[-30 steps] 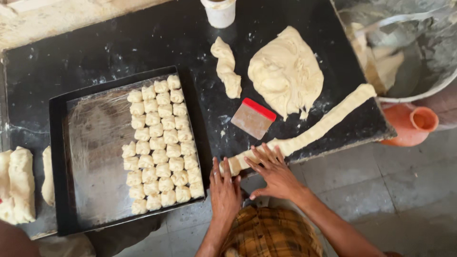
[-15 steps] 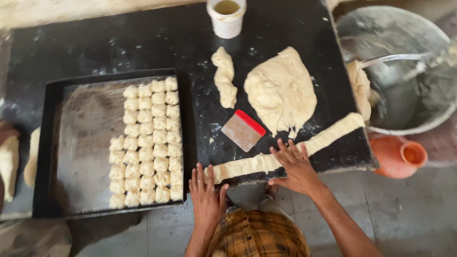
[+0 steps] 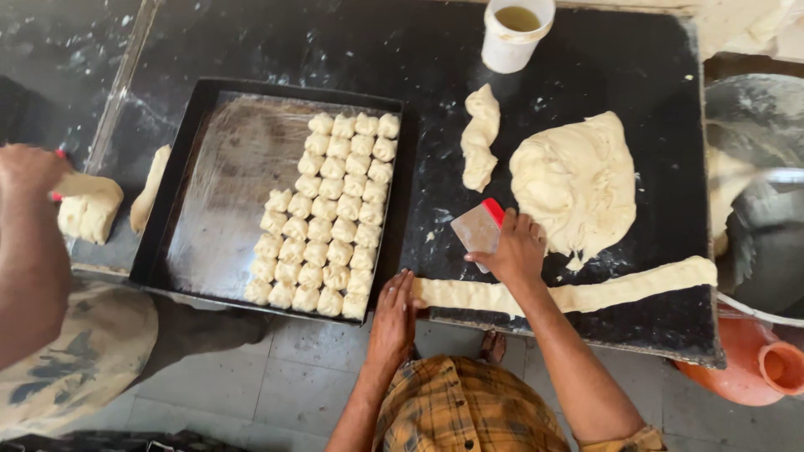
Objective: The person shapes dough by hand, cutting portions from a long strip using a scraper and rolling them into small balls before placing them onto a metal tray.
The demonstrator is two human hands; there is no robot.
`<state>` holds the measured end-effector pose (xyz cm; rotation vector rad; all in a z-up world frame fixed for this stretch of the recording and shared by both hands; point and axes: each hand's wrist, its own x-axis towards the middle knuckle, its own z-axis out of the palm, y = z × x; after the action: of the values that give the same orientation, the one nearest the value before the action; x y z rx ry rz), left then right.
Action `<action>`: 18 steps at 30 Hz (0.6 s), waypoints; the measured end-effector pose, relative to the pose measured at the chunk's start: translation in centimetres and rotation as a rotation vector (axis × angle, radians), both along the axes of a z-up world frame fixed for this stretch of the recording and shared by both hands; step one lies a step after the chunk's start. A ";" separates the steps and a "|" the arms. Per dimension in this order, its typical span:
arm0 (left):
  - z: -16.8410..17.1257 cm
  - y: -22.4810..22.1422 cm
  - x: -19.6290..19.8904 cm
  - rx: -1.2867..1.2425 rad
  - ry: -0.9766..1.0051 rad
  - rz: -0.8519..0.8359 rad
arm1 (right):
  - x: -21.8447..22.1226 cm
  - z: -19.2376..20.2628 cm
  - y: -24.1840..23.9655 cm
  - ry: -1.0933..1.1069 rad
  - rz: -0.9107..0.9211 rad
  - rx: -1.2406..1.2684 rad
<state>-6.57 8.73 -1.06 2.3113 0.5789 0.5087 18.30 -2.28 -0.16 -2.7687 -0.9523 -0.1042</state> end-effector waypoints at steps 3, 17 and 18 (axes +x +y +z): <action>0.3 -0.1 0.1 -0.048 0.074 0.006 | 0.7 0.3 0.5 0.394 -0.110 -0.004; -2.5 -2.3 -0.3 0.346 0.436 0.009 | 3.5 4.3 -24.3 0.108 -0.330 0.215; -2.5 -2.6 -0.2 0.337 0.345 0.038 | 4.0 5.3 -26.2 0.011 -0.321 0.199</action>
<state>-6.72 6.13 -3.58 2.7410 0.7471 0.2362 22.31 -28.50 5.11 -2.7062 -0.4586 -0.2206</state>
